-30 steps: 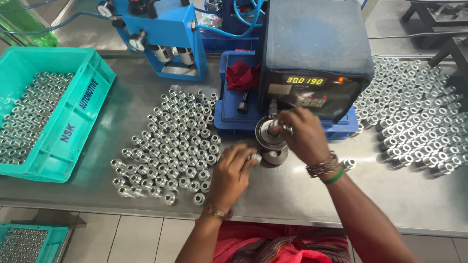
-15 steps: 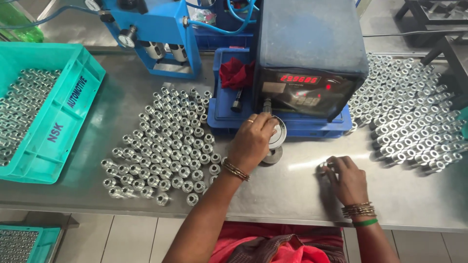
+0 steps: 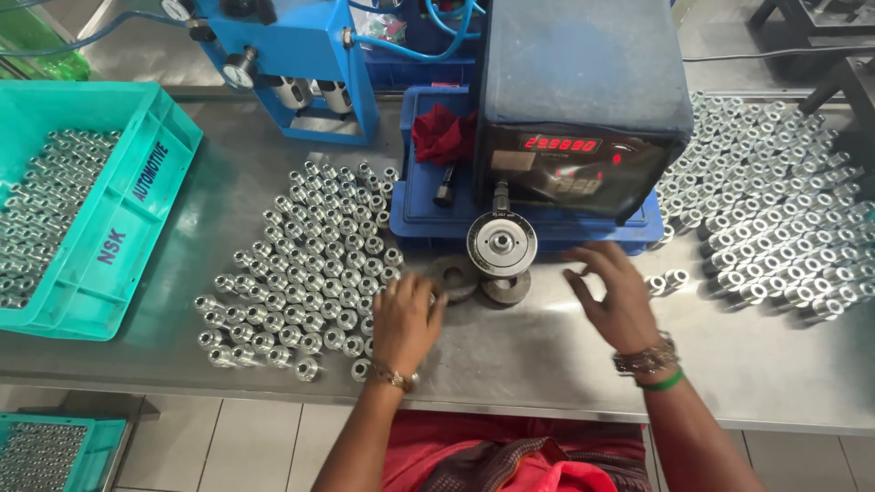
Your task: The recorder is checking or weighing metal parts using a digital measuring device on a workbench.
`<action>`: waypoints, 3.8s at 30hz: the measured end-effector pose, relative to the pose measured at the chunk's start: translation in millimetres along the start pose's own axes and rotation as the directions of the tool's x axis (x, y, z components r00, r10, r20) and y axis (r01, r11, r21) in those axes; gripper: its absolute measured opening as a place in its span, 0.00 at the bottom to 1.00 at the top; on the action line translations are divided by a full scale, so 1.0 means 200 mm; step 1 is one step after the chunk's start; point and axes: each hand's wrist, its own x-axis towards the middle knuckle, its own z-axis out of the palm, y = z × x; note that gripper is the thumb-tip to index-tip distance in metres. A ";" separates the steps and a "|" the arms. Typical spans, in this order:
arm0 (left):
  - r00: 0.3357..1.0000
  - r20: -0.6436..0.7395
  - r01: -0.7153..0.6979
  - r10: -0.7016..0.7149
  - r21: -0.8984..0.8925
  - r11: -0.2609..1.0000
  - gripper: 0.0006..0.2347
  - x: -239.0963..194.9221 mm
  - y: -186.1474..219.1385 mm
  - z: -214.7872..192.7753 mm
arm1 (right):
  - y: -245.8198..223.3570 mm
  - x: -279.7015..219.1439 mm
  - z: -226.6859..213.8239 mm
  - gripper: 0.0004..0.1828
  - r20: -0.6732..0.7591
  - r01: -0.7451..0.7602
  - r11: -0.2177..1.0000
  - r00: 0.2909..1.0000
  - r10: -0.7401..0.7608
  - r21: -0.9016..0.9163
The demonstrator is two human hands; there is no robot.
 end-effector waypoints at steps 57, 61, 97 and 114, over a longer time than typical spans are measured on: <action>0.998 -0.024 -0.058 0.066 0.241 0.969 0.15 -0.16 0.06 -0.06 | -0.23 0.29 -0.07 0.15 -0.127 0.351 0.936 0.929 -0.348 0.000; 0.985 -0.079 -0.137 0.156 0.213 0.967 0.13 -0.17 0.01 -0.05 | 0.03 0.09 -0.12 0.15 0.002 -0.079 0.987 0.997 0.080 -0.142; 0.916 -0.190 -0.369 0.354 -0.049 0.928 0.10 0.39 0.41 0.01 | 0.02 -0.06 -0.10 0.12 0.139 -0.225 0.972 0.963 0.232 -0.064; 0.997 0.024 -0.079 0.078 0.012 0.997 0.12 -0.20 -0.05 -0.11 | -0.24 0.23 0.10 0.20 0.025 0.353 0.933 0.934 -0.356 0.067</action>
